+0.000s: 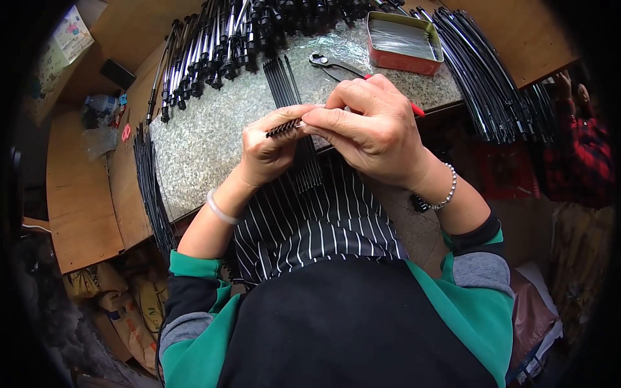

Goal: Assembling and sorting industrial brush components using pliers at a workbench.

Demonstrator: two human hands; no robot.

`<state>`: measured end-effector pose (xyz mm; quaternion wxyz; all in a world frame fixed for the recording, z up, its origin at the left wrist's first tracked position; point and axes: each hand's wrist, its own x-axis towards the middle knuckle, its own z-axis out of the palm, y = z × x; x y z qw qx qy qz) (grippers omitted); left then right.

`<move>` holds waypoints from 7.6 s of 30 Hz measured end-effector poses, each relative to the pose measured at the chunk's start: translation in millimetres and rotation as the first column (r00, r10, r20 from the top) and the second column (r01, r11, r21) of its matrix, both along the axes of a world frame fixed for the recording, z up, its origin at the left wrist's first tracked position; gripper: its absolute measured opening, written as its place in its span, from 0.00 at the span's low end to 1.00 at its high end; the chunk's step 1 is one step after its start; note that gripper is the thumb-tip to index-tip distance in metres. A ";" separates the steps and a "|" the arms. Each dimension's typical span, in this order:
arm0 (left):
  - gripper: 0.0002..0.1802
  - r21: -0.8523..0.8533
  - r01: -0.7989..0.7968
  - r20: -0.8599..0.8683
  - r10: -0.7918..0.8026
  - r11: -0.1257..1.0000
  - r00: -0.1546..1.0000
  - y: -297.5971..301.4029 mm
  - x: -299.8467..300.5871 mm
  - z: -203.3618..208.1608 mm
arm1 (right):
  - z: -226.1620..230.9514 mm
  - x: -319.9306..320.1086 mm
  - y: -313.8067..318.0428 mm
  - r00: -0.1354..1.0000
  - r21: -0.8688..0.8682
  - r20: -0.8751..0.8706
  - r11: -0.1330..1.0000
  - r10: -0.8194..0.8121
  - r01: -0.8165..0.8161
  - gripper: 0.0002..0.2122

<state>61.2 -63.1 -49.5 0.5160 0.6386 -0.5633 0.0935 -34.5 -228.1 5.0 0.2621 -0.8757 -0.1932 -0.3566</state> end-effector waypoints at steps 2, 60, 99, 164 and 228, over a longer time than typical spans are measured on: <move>0.21 0.001 -0.004 0.003 0.004 1.000 1.000 0.0 -0.2 0.6 | 0.4 0.8 0.0 1.000 -0.008 0.016 1.000 0.001 -0.001 0.04; 0.11 -0.029 0.088 -0.036 -0.089 0.996 0.995 0.9 1.2 -1.1 | 14.9 -2.9 -1.7 0.998 -0.225 0.038 0.973 0.052 -0.042 0.11; 0.10 0.016 0.073 -0.014 -0.073 0.997 0.997 0.5 -1.8 4.4 | -2.9 2.9 4.0 0.989 -0.003 -0.023 0.989 0.149 -0.149 0.14; 0.35 0.439 0.205 -0.001 -0.228 0.875 0.974 127.8 -50.8 35.3 | -104.0 -26.0 17.3 0.971 -0.123 -0.030 0.965 -0.236 0.231 0.12; 0.33 0.344 0.289 0.009 -0.311 0.893 0.950 145.7 -40.4 14.4 | -111.1 -21.0 37.6 0.970 -0.114 -0.099 0.971 -0.222 0.210 0.16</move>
